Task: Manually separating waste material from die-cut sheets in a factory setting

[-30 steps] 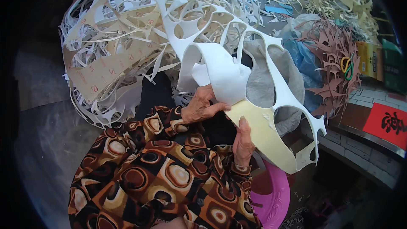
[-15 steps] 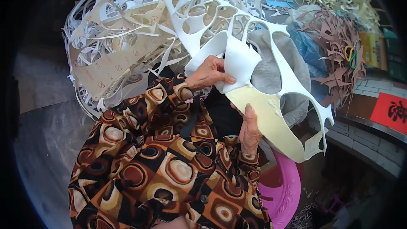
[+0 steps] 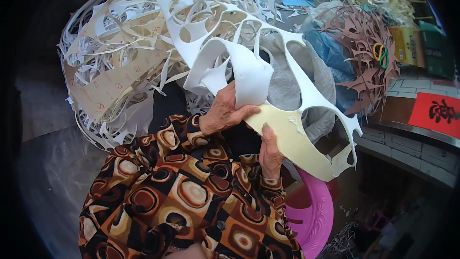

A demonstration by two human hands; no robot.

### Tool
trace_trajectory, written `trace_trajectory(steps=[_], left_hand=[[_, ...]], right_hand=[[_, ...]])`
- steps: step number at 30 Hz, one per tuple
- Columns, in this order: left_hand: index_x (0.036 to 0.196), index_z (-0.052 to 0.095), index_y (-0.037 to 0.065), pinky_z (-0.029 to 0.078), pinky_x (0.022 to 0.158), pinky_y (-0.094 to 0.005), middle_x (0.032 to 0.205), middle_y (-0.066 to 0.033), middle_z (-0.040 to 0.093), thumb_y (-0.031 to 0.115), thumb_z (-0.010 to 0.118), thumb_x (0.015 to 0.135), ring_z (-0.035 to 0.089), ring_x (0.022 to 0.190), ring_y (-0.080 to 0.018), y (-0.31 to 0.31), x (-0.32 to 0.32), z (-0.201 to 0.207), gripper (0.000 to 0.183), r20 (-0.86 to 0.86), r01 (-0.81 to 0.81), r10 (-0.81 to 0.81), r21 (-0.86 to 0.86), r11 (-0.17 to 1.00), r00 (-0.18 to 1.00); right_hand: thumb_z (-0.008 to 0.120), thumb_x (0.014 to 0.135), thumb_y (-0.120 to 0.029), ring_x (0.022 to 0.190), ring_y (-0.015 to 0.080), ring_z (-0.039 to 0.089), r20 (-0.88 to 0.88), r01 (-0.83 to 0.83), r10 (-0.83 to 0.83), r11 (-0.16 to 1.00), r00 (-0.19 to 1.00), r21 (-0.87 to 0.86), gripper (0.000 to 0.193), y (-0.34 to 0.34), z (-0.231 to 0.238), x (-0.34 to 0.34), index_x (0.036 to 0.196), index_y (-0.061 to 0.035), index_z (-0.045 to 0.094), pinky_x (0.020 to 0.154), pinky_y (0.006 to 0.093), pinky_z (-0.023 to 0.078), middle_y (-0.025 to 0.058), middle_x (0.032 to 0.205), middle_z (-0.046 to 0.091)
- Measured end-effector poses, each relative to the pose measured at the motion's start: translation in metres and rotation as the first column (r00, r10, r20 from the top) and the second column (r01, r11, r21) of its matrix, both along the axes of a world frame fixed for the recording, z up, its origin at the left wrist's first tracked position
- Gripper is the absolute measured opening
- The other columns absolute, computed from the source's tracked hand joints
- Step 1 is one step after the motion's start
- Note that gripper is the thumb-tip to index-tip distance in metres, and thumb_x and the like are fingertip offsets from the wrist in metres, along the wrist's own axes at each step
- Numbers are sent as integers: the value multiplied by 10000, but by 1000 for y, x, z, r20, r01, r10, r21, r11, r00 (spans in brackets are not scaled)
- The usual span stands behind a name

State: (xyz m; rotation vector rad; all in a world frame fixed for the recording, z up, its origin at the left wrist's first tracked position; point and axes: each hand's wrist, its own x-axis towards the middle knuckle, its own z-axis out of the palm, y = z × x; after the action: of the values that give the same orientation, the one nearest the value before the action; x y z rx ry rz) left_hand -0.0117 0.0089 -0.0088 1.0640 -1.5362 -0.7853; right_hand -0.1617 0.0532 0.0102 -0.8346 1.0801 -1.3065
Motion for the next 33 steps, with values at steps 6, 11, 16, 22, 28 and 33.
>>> trace_trajectory(steps=[6, 11, 16, 22, 28, 33], left_hand=[[938, 545, -5, 461, 595, -327, 768, -163, 576, 118, 637, 702, 590, 689, -295, -6, -6, -8, 282, 58, -60, 56, 60, 996, 997], [859, 568, -21, 460, 557, -320, 695, -154, 582, 101, 607, 708, 588, 615, -285, -12, -12, -19, 198, 49, -151, 146, 112, 982, 988], [826, 591, -22, 459, 560, -284, 693, -122, 611, 111, 606, 713, 595, 605, -174, -17, -8, -20, 174, -125, -149, 199, 323, 934, 972], [845, 596, -18, 456, 578, -266, 728, -43, 617, 130, 656, 723, 567, 644, -117, -13, 5, -24, 201, -371, 77, 95, 424, 902, 924], [989, 525, 16, 431, 769, -345, 909, -128, 541, 179, 709, 639, 518, 922, -268, -8, -3, -11, 428, -147, 26, 0, 179, 983, 989], [970, 542, 15, 425, 747, -382, 914, -142, 539, 240, 645, 645, 484, 876, -304, -23, 5, -4, 408, 119, 72, -75, 24, 997, 990]], right_hand=[[515, 829, -120, 882, 241, 578, -42, -96, 96, 995, 995, -1, 356, 0, 0, 0, 1136, 47, 441, 753, 352, 507, 158, 1023, 551], [516, 836, -138, 889, 239, 579, -21, -114, 114, 993, 993, 8, 359, -1, 5, 5, 1134, 49, 444, 771, 366, 500, 154, 1034, 553], [512, 841, -142, 905, 239, 579, -19, -106, 107, 994, 994, 4, 361, 0, 4, 9, 1139, 48, 439, 772, 368, 500, 163, 1053, 547], [509, 832, -87, 898, 241, 576, 36, -56, 54, 996, 998, 71, 319, 4, 3, 5, 1115, 51, 460, 766, 348, 499, 164, 1037, 549], [518, 819, -69, 857, 228, 575, -51, -4, 5, 1000, 999, 15, 334, 5, -9, 2, 1124, 48, 446, 768, 329, 483, 156, 1029, 547], [508, 831, -83, 857, 225, 577, -127, -72, 71, 997, 989, -1, 315, 6, -9, 1, 1113, 50, 463, 764, 331, 481, 148, 987, 569]])
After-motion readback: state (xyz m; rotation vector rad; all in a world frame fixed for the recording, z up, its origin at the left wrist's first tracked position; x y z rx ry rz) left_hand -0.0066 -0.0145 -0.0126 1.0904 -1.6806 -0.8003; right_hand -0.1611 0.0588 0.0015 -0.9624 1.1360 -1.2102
